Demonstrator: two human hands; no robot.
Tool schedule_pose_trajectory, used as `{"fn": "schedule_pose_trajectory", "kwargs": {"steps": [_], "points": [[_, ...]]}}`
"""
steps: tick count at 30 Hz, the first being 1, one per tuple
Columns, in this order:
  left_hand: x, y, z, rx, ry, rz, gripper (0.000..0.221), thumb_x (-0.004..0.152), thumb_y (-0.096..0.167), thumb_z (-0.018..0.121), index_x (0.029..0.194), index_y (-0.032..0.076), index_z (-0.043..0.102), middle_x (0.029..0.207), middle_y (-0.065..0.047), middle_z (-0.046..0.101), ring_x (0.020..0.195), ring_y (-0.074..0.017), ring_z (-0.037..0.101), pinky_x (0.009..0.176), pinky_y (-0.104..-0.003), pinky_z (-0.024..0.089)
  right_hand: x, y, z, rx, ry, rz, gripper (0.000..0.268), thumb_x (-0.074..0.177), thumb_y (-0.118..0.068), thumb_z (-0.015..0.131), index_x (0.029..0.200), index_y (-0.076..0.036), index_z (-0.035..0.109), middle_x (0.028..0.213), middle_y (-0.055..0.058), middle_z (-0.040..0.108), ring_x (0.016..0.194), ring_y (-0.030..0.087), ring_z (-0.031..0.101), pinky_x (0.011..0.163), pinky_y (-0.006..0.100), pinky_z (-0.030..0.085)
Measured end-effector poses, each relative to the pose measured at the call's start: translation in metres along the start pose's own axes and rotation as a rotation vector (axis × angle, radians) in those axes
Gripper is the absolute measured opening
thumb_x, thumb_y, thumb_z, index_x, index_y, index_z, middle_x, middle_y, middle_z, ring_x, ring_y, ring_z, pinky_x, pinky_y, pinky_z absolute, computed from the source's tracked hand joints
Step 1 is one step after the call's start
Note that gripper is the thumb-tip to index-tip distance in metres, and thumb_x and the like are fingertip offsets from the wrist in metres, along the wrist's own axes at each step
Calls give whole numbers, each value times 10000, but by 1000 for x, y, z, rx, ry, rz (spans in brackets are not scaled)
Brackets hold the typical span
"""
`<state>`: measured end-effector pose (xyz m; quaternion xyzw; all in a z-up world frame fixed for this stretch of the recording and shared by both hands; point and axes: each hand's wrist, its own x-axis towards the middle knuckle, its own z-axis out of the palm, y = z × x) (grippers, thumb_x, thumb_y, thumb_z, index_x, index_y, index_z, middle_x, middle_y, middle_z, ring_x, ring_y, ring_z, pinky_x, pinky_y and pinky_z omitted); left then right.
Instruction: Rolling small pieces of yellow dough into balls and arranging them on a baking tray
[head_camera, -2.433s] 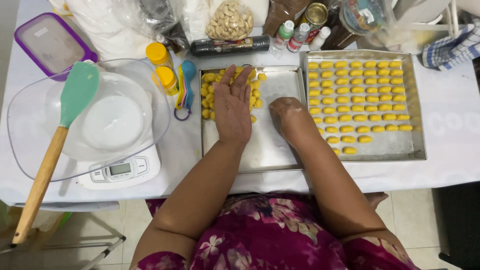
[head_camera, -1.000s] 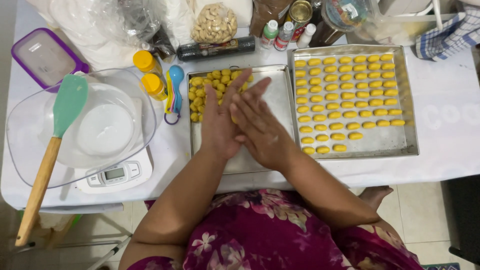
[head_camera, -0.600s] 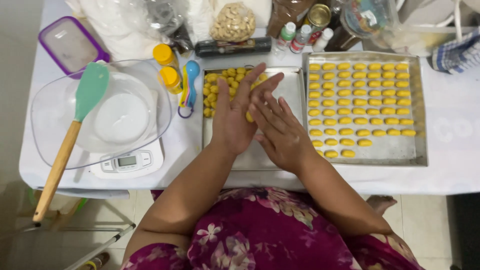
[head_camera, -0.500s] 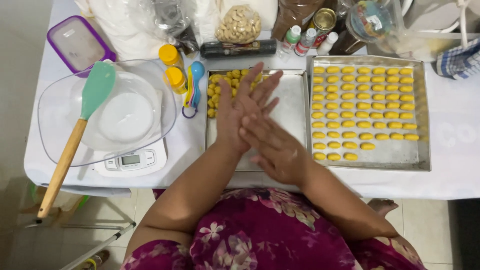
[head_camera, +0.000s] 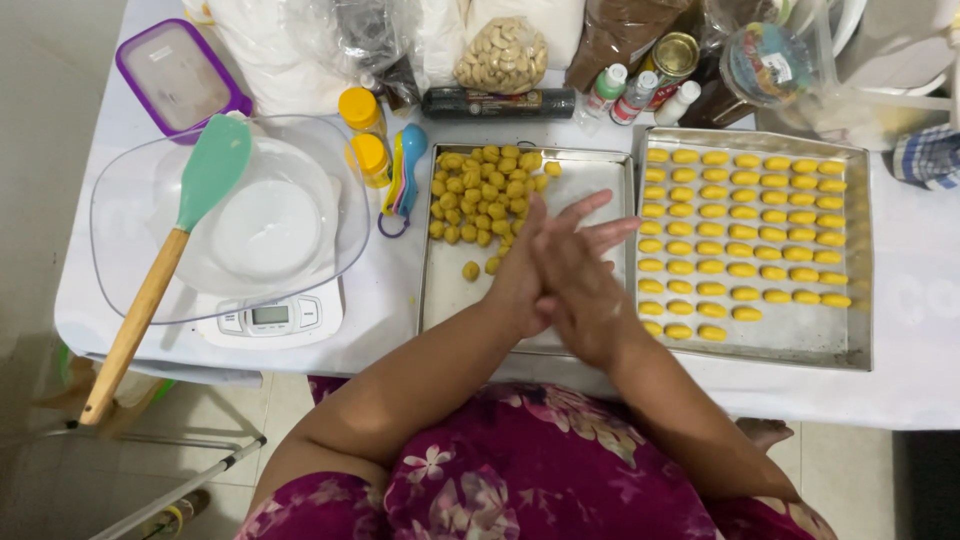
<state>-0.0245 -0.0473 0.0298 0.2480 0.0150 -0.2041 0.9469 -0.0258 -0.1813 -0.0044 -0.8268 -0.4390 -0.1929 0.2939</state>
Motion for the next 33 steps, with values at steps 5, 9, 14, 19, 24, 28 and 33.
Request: {"fn": "schedule_pose_trajectory", "kwargs": {"steps": [5,9,14,19,24,28,33], "points": [[-2,31,-4,-19,-52,128,838,996,787,99,1620,264,297,1574,-194,435,1492,-251,373,1166,-400,320,4,-18,-18,10,11,-48,583,1072,-411,401,1480,-24,553,1560,165,515,1448,357,465,1235,477,310],[1,13,-12,-93,-167,18,879,971,834,147,1638,274,267,1612,-204,377,1476,-229,409,1115,-352,434,8,-33,-7,146,50,-160,543,1012,-401,526,1433,-68,606,1569,137,502,1433,389,478,1226,531,340],[-15,39,18,-68,-75,-27,866,972,796,47,1638,284,256,1636,-176,354,1566,-263,258,1185,-443,251,-6,-9,0,36,15,-92,618,1031,-330,482,1528,36,453,1589,260,426,1450,452,415,1220,534,317],[-14,41,13,-113,-180,-52,919,933,839,123,1653,278,225,1674,-173,297,1593,-256,203,1210,-443,187,-13,-1,20,13,-9,-299,543,855,-398,720,1291,-77,692,1684,129,313,1517,443,311,1217,608,329],[-11,34,2,-115,-198,-22,897,974,823,78,1661,263,219,1669,-186,289,1600,-286,148,1233,-512,58,-22,-7,21,50,140,-304,591,948,-389,631,1412,-23,608,1506,207,557,1355,464,543,1129,598,437],[-19,41,22,-96,-118,-30,905,963,814,68,1646,246,241,1640,-181,344,1576,-273,227,1214,-481,146,-19,3,10,-271,-160,-180,567,916,-304,683,1387,6,623,1422,218,607,1313,460,556,1142,504,463],[-15,37,13,-95,-108,-38,900,953,820,128,1652,262,222,1660,-176,304,1581,-282,207,1217,-474,158,-9,-26,-4,-27,43,-231,522,969,-420,605,1380,-102,654,1536,116,551,1379,355,553,1189,509,399]]}}
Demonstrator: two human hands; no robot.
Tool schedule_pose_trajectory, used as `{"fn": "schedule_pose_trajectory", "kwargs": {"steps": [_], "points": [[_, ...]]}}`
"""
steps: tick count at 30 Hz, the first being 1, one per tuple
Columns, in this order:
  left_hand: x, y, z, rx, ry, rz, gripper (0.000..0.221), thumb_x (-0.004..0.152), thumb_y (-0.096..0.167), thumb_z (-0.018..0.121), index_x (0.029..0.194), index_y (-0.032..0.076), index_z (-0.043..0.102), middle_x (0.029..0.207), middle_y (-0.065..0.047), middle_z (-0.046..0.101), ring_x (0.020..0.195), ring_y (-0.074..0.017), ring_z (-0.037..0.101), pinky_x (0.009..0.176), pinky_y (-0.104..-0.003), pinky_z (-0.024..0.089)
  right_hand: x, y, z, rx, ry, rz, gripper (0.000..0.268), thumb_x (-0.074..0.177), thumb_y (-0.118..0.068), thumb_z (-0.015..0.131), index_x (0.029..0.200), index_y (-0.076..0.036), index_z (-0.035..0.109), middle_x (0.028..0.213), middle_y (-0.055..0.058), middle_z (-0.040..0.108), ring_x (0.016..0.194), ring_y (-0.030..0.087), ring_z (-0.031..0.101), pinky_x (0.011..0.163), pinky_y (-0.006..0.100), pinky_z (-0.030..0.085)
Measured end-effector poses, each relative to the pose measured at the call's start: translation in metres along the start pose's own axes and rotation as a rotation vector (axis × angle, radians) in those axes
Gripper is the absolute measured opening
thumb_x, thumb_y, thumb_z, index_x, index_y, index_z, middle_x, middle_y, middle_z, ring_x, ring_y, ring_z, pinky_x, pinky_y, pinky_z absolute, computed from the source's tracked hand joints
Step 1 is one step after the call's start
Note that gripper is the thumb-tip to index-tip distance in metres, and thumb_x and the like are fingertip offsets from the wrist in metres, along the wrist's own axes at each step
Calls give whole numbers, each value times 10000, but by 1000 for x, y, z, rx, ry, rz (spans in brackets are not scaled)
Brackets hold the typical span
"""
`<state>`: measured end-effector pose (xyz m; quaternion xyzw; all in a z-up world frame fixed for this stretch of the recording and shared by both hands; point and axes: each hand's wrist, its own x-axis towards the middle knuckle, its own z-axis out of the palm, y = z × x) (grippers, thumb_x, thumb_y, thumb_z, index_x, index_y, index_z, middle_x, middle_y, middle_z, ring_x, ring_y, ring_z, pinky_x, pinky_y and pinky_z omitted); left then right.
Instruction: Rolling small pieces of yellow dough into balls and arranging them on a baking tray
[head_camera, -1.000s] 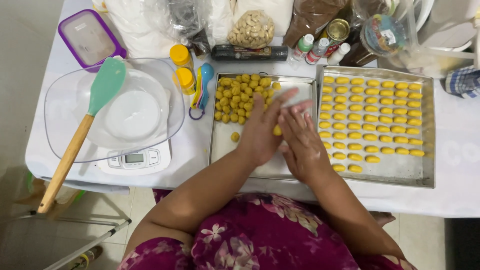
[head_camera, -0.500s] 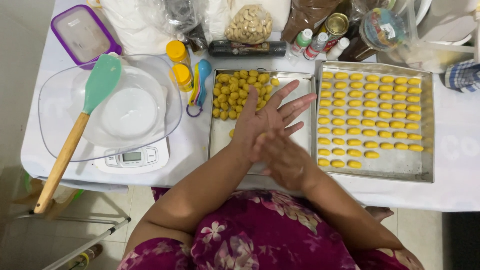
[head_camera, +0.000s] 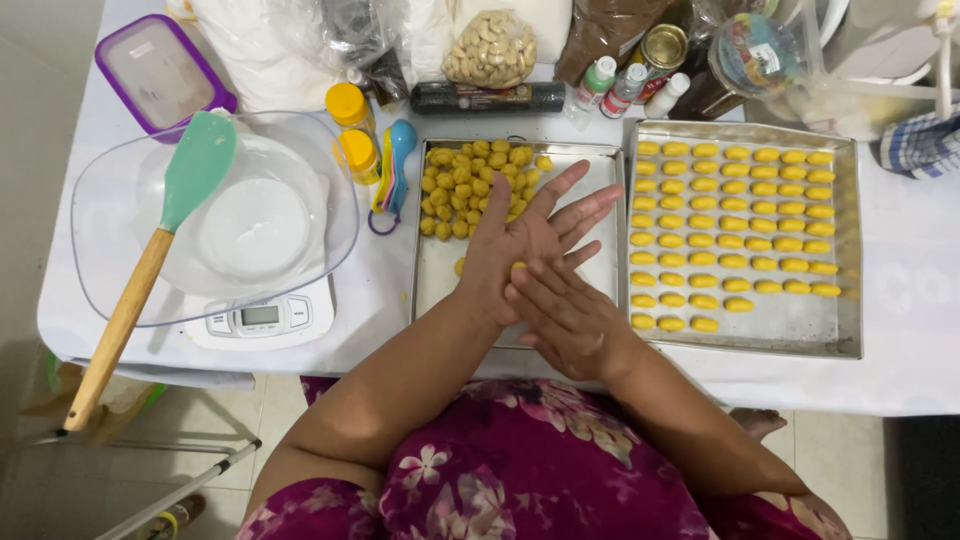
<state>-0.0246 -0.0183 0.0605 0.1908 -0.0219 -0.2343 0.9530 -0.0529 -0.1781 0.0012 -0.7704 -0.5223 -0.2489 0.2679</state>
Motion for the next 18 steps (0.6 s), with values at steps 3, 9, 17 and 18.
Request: {"fn": "schedule_pose_trajectory", "kwargs": {"steps": [3,9,17,18], "points": [[-11,7,31,-22,65,8,864,969,765,121,1636,229,243,1642,-210,317,1576,-307,226,1225,-468,210,5,30,-7,-54,39,73,603,1043,-398,479,1493,0,527,1571,228,484,1444,430,454,1200,487,350],[-1,-1,10,1,64,26,864,979,770,141,1639,227,265,1633,-197,351,1540,-272,301,1182,-433,289,6,18,1,-5,88,80,544,1021,-346,508,1477,-53,562,1548,186,522,1399,411,513,1166,506,406],[2,5,9,-180,73,83,865,972,758,182,1641,214,253,1660,-212,285,1552,-310,263,1211,-489,253,25,3,-19,175,116,243,566,1063,-372,445,1466,9,557,1519,203,542,1399,370,519,1190,456,388],[2,5,11,-241,77,97,862,972,755,182,1641,215,249,1668,-216,263,1555,-321,249,1214,-499,241,22,6,-21,247,155,317,575,1070,-359,437,1494,20,525,1497,222,553,1391,383,512,1179,459,400]]}}
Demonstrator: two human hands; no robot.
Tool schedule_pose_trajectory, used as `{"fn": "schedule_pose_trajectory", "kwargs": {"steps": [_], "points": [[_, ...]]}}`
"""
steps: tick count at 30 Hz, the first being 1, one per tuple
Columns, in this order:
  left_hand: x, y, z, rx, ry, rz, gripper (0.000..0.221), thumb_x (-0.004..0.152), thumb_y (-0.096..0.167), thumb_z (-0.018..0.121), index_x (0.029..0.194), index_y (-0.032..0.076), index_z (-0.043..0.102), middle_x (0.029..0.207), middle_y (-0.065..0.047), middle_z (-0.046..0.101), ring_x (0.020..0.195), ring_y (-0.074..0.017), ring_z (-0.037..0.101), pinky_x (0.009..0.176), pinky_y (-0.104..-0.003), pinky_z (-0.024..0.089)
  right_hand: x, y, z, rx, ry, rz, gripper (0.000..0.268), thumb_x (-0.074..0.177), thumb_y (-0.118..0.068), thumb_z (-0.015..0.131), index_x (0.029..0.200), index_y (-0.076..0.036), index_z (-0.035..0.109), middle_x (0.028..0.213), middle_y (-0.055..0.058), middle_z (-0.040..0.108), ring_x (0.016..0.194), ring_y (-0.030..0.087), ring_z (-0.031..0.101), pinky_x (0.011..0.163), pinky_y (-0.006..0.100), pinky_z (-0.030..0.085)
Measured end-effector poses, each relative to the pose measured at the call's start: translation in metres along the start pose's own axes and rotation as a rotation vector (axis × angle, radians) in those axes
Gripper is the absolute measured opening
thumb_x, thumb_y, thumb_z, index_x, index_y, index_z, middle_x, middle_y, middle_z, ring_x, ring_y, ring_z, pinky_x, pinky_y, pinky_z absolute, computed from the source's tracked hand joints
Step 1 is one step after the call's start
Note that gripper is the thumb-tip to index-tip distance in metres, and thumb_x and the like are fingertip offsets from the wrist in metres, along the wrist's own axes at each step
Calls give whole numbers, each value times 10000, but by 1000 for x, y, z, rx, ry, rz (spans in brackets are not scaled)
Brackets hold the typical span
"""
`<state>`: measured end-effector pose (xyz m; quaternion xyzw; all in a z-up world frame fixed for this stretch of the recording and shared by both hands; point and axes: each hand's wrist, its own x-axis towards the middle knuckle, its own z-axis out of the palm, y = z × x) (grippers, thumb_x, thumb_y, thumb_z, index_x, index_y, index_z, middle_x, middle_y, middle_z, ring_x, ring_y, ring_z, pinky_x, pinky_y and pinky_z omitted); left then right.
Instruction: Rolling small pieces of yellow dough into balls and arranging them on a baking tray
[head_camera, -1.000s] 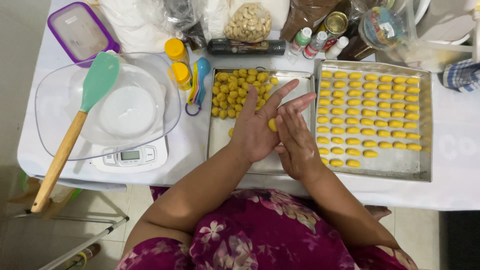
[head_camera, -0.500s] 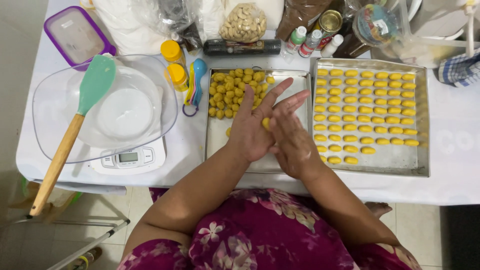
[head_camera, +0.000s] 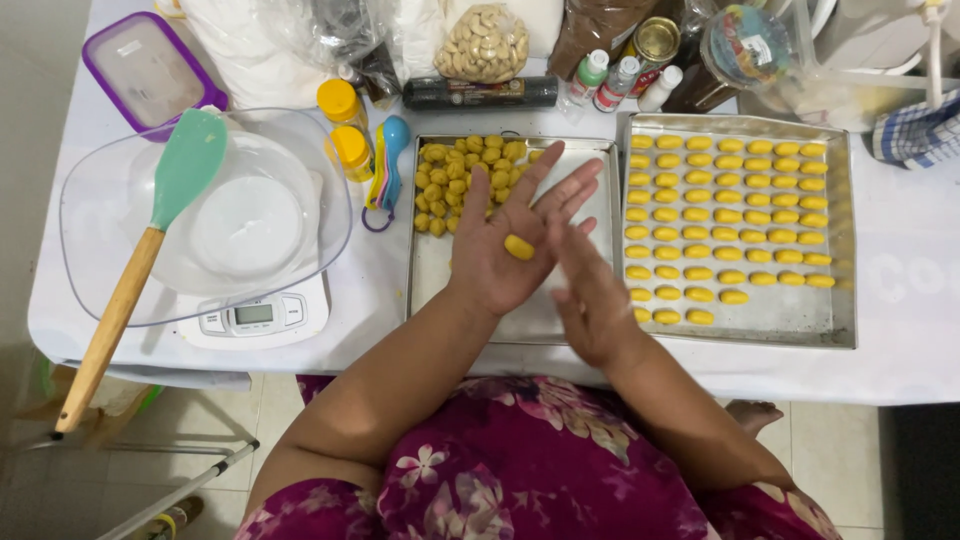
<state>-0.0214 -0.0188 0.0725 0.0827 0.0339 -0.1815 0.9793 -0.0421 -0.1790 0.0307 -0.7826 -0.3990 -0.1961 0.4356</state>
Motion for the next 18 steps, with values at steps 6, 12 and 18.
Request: {"fn": "schedule_pose_trajectory", "kwargs": {"steps": [6,12,18], "points": [[3,-6,-23,23,-50,80,839,986,755,265,1619,206,310,1631,-181,351,1456,-267,425,1154,-437,398,48,-33,-14,181,-154,355,618,1127,-391,331,1601,0,256,1566,366,377,1336,576,473,1126,635,408],[-1,-4,-22,352,174,273,793,1006,739,145,1584,244,370,1575,-73,465,1475,-217,387,1224,-424,235,47,-55,5,102,-252,406,457,1101,-242,452,1540,-120,488,1530,140,540,1391,322,541,1172,428,420],[8,-2,-35,332,255,266,741,998,732,250,1541,257,416,1554,-86,487,1474,-225,384,1222,-436,231,29,-35,-3,299,-37,536,313,922,-66,766,1233,-96,742,1126,153,765,1028,337,760,859,374,648]]}}
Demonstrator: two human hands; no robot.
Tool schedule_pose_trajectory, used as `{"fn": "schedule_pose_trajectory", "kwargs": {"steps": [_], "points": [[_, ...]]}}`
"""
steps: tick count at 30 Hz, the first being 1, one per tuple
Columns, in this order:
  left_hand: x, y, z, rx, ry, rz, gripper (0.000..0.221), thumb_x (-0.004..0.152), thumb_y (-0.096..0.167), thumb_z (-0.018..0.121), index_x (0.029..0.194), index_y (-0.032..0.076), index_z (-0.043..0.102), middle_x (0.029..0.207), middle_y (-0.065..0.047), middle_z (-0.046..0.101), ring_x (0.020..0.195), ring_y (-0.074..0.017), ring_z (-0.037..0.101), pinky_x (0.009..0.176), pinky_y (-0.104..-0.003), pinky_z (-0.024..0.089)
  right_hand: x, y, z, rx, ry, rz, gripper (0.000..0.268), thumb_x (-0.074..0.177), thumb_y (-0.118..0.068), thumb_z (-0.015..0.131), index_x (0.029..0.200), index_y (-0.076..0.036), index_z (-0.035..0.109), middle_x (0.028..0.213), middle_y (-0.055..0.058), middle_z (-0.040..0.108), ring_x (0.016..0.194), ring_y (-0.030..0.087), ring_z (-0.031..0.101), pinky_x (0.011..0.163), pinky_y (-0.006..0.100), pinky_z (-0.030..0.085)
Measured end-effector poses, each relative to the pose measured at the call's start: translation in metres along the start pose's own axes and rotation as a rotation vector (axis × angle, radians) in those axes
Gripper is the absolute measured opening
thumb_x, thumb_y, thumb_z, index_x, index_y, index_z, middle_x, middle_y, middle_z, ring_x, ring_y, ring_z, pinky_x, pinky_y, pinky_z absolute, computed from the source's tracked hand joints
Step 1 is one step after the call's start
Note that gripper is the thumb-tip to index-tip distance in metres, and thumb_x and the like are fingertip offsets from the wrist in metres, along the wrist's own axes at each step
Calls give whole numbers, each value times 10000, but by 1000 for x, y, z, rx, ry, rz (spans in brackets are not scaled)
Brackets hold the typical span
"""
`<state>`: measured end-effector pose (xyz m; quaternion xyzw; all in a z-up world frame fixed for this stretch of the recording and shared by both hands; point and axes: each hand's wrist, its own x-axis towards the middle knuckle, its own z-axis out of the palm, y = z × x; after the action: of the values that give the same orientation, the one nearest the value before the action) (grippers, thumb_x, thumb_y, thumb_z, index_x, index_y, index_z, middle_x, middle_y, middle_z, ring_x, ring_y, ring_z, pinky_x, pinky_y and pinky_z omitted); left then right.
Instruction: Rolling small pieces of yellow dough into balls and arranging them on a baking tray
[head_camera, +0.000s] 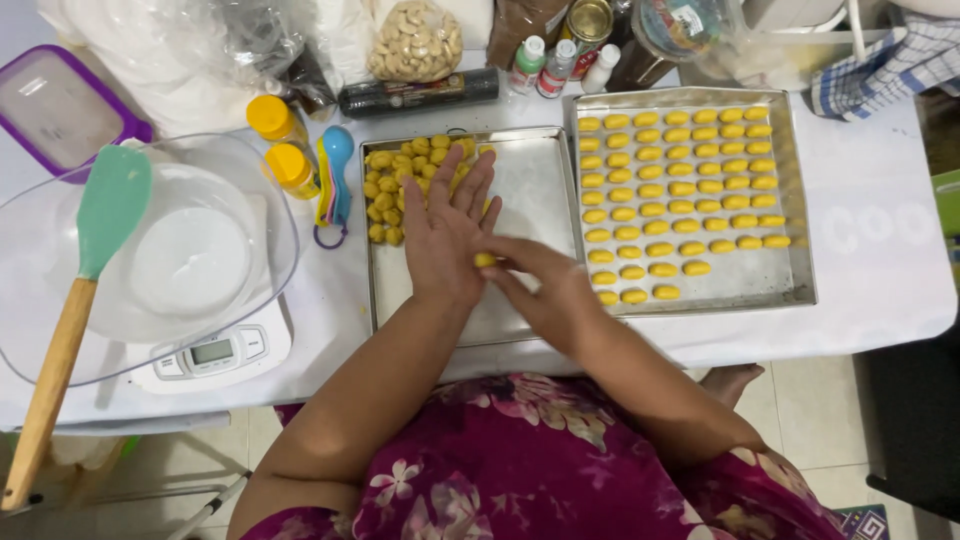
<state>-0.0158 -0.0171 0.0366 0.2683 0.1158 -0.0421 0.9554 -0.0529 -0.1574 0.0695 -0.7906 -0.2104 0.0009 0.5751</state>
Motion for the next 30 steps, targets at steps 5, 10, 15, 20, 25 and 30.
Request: {"fn": "schedule_pose_trajectory", "kwargs": {"steps": [5,10,15,20,25,30], "points": [[5,9,-6,-57,-4,18,695,1021,688,276,1528,240,435,1542,-101,499,1461,-240,415,1208,-434,273,-17,38,-93,8,51,204,395,892,3,771,1269,-97,708,1107,137,776,971,220,732,847,339,600],[5,24,8,-106,147,20,674,948,595,332,1452,173,485,1504,-174,544,1420,-260,480,1096,-382,380,-51,51,-193,-198,101,265,213,962,-5,712,1174,-20,697,1227,114,698,1081,161,670,943,281,616],[9,32,0,-183,108,68,630,929,579,415,1395,174,539,1490,-193,555,1397,-285,500,1113,-411,399,-72,61,-225,-597,19,682,264,901,-119,787,1165,-131,782,1137,14,765,886,153,673,833,303,523],[1,50,15,-163,185,98,634,902,571,444,1376,160,539,1454,-190,587,1379,-279,527,1102,-412,413,-64,52,-211,-667,-86,862,181,909,-180,778,1082,-203,825,996,-7,802,833,180,655,770,320,469],[-1,56,11,-177,189,122,645,890,552,474,1397,157,520,1465,-186,572,1403,-288,504,1127,-419,399,-65,61,-209,-680,-157,737,226,892,-42,735,1048,-179,825,1103,-26,773,981,124,705,877,276,504],[-2,64,8,-209,202,150,616,911,550,455,1374,154,541,1460,-196,574,1382,-292,517,1118,-429,407,-68,76,-210,-659,-179,756,263,848,-37,773,1084,-143,822,1214,18,753,1062,180,709,951,308,497]]}}
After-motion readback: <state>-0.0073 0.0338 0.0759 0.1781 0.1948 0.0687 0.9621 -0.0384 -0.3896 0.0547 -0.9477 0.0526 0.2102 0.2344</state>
